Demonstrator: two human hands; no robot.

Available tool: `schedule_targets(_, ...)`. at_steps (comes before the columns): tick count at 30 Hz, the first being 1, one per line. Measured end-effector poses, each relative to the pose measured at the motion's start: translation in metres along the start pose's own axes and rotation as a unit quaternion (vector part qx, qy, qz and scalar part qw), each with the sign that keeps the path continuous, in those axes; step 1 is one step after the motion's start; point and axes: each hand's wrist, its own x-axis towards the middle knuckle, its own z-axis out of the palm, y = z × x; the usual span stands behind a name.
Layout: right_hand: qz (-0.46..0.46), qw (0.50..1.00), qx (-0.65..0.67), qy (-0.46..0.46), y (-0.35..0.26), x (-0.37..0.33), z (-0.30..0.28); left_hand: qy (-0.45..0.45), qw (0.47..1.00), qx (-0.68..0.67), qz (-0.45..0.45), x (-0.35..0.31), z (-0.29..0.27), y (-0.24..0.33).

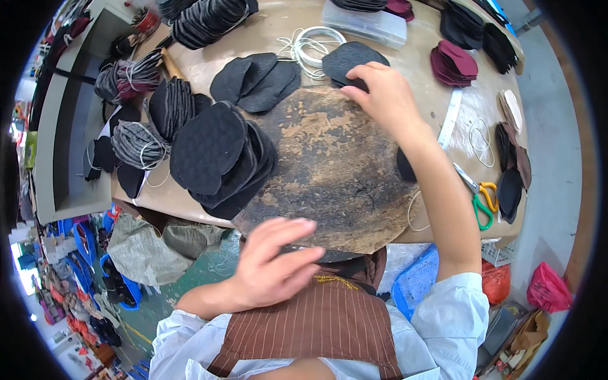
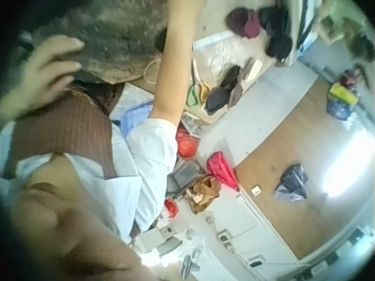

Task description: The person repeatedly picks up small black fabric pieces from a table, aligns them, and stacks them into neat piles. They occasionally move existing stacks aside to make space and continue stacking new pieces. The process is repetitive and focused on organizing the fabric parts into uniform stacks.

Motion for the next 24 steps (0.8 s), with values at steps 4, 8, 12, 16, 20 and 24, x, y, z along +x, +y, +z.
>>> schedule_targets(4,0.054,0.997,0.054,-0.032,0.002,0.004,-0.005,-0.057,0.997,-0.052,-0.018,-0.005,0.021,0.002)
schedule_targets(8,0.107,0.992,0.063,-0.028,0.000,0.008,-0.002,-0.070,0.994,-0.076,-0.031,-0.009,0.029,0.002)
schedule_targets(12,0.177,0.972,0.134,-0.078,0.006,0.016,0.000,-0.066,0.994,-0.068,-0.046,-0.014,0.028,0.000)
schedule_targets(16,0.230,0.939,0.234,-0.100,0.022,0.020,0.000,-0.058,0.995,-0.052,-0.062,-0.017,0.025,-0.002)
schedule_targets(20,0.198,0.951,0.233,-0.037,0.025,0.015,0.001,-0.053,0.995,-0.052,-0.062,-0.015,0.023,-0.007)
schedule_targets(24,0.077,0.992,0.045,0.085,-0.045,-0.023,-0.032,-0.038,0.991,-0.087,-0.090,-0.016,0.021,-0.007)
